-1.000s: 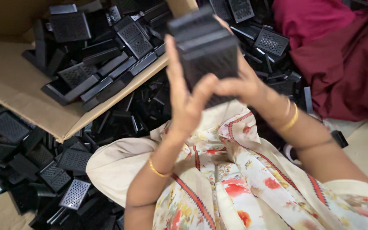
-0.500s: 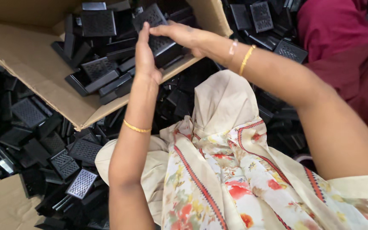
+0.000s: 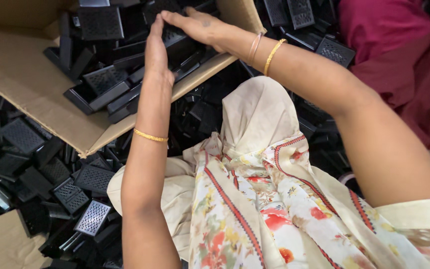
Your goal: The person sits on the floor among large piles of black plastic grater-like components. They take parts from a cardboard box, turn each part over in their hands to view its perforated faces, and place it onto the surrounding pile, handling the parts one at a time.
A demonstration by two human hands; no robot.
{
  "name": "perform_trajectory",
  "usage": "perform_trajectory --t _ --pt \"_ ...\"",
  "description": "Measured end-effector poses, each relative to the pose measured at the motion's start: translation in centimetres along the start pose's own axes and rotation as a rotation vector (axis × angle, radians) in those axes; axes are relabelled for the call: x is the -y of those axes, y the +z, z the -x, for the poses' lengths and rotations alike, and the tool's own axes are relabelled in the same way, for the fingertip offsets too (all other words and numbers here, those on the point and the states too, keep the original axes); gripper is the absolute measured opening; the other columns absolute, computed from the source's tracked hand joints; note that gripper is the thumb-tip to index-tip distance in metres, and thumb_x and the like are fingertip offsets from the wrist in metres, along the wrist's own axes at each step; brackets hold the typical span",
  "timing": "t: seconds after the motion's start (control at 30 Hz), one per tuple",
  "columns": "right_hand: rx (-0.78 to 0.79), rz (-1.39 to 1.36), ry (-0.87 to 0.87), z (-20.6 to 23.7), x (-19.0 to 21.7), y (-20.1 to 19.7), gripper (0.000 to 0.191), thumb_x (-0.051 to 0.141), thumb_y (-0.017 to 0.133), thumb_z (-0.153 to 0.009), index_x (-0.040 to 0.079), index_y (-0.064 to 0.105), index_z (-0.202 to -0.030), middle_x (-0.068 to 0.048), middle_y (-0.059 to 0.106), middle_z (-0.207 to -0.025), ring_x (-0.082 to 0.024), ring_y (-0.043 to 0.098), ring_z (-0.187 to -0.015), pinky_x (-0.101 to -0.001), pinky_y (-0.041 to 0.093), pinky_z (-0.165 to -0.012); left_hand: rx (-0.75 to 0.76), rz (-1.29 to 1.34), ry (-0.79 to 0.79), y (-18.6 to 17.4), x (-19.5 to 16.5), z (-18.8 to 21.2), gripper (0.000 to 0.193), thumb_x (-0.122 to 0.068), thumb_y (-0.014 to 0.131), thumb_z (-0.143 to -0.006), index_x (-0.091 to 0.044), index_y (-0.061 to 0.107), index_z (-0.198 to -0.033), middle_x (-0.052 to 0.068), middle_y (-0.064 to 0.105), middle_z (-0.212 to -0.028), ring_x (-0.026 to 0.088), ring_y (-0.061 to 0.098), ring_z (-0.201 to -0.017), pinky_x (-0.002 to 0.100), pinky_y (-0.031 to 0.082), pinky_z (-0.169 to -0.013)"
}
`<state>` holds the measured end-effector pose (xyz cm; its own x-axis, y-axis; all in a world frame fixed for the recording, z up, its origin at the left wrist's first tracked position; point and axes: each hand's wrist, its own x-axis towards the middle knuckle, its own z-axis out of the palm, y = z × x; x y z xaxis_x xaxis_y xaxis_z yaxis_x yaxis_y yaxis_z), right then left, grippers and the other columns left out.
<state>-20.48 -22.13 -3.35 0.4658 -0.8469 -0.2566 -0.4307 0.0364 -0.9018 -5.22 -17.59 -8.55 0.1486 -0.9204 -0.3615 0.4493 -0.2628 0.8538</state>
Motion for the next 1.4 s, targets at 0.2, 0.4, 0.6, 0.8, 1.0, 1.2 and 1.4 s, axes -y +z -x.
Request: perform_trajectory --t 0.2,0.4,0.6,0.8,1.0,1.2,1.4 --pt "-0.228 0.240 -0.412 4.9 2.0 -0.9 0.082 0.058 0.063 -0.100 -0.001 0.041 -0.153 -0.024 0.054 -0.149 -0.036 0.052 -0.142 -0.0391 0.041 -0.119 -0.159 -0.092 0.101 -0.2 0.2 -0.6 0.089 -0.046 0.070 -0.091 0.000 0.025 -0.152 0.022 0.043 -0.155 0.031 0.041 -0.144 0.040 0.031 -0.117" --pt "-0.586 0.422 -1.098 15.9 -2.8 -5.4 0.061 0.018 0.076 -0.097 0.003 0.044 -0.146 -0.017 0.052 -0.144 -0.033 0.053 -0.134 -0.0393 0.043 -0.113 -0.255 -0.489 0.828 0.6 -0.5 7.8 0.080 -0.020 0.079 -0.105 -0.002 0.028 -0.165 0.021 0.034 -0.170 0.030 0.037 -0.157 0.042 0.029 -0.133" --pt "-0.550 0.662 -0.373 12.6 -14.0 -13.5 0.044 0.024 0.074 -0.101 0.001 0.059 -0.136 -0.019 0.062 -0.129 -0.037 0.058 -0.117 -0.0432 0.046 -0.103 -0.088 -0.586 0.979 1.3 1.5 20.5 0.060 -0.007 0.073 -0.103 -0.007 0.039 -0.153 0.011 0.042 -0.154 0.021 0.049 -0.134 0.032 0.045 -0.109" --pt "-0.470 0.729 -0.393 8.7 -23.0 -12.7 0.067 0.029 0.079 -0.093 -0.008 0.051 -0.141 -0.027 0.054 -0.133 -0.045 0.051 -0.114 -0.0494 0.042 -0.097 -0.080 -0.532 0.804 0.8 5.3 23.3 0.045 -0.005 0.070 -0.097 -0.002 0.053 -0.138 0.011 0.052 -0.142 0.021 0.058 -0.125 0.033 0.051 -0.104" --pt "-0.684 0.863 -0.232 8.6 -21.0 -9.6 0.030 0.020 0.075 -0.096 0.006 0.064 -0.120 -0.015 0.060 -0.123 -0.038 0.047 -0.121 -0.0542 0.035 -0.101 -0.110 -0.532 0.700 -1.0 7.7 24.4 0.036 -0.005 0.068 -0.096 -0.001 0.059 -0.130 0.011 0.057 -0.134 0.019 0.061 -0.116 0.033 0.052 -0.100" --pt "-0.610 0.331 -0.537 16.6 -15.6 -4.5 0.030 0.013 0.073 -0.098 -0.001 0.059 -0.120 -0.016 0.052 -0.132 -0.033 0.050 -0.127 -0.0425 0.041 -0.112 -0.050 -0.563 0.633 -0.3 9.0 24.2 0.052 -0.009 0.073 -0.093 -0.001 0.052 -0.139 0.013 0.055 -0.136 0.026 0.060 -0.120 0.036 0.052 -0.102" --pt "0.178 -0.348 -0.488 23.8 -12.3 4.2 0.026 0.017 0.060 -0.106 0.000 0.064 -0.125 -0.010 0.056 -0.130 -0.022 0.054 -0.125 -0.0372 0.044 -0.109 0.214 -0.599 0.623 1.8 11.1 22.6 0.091 -0.012 0.082 -0.083 -0.005 0.029 -0.157 0.018 0.048 -0.141 0.031 0.055 -0.126 0.040 0.047 -0.107"
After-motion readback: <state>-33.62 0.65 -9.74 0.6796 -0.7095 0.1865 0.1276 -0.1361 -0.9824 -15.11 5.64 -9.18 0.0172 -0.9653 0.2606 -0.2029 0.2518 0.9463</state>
